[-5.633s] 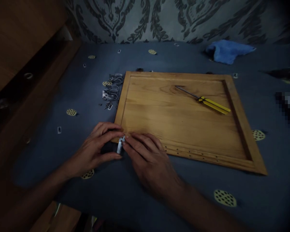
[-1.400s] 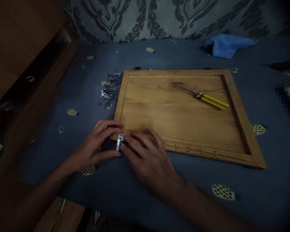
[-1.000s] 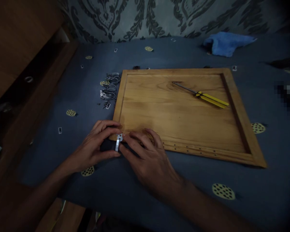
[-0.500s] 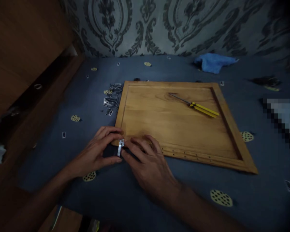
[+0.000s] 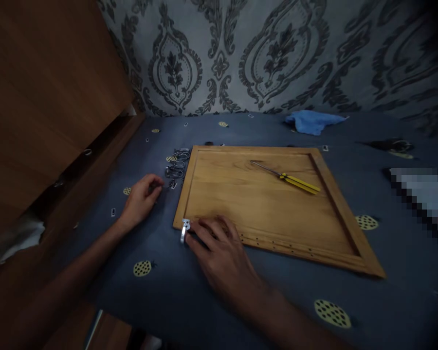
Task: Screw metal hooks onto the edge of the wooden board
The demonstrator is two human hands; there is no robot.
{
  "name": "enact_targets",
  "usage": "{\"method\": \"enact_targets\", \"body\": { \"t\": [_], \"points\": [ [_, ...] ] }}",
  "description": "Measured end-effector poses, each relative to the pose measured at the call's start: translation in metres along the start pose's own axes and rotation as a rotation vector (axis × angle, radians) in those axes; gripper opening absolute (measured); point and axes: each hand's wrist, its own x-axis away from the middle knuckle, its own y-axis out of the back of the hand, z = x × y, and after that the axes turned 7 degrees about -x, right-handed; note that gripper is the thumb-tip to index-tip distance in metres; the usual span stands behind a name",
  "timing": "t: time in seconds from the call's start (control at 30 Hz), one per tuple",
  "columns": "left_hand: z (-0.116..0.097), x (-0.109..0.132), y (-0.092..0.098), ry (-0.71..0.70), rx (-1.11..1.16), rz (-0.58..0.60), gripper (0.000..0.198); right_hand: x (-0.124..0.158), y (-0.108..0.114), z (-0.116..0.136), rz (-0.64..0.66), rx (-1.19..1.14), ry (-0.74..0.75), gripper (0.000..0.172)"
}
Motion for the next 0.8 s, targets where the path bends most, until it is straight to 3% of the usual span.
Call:
{"method": "enact_targets", "body": {
  "t": [0.17, 0.43, 0.63, 0.8],
  "points": [
    [0.001, -0.021, 0.001, -0.106, -0.159, -0.034, 0.015, -0.001, 0.0, 0.0, -0.03, 0.008, 0.003, 0.022],
    [0.002, -0.016, -0.028, -0.31, -0.284, -0.006, 0.044, -0.001, -0.001, -0.001, -0.052, -0.001, 0.002, 0.021],
    [0.002, -0.022, -0.034, -0.352, -0.347, 0.032, 0.049, -0.003, 0.001, 0.0, -0.087, -0.007, 0.001, 0.032],
    [0.001, -0.021, -0.028, -0.345, -0.365, 0.019, 0.043, -0.001, 0.001, -0.001, -0.066, -0.001, -0.004, 0.021]
  ]
}}
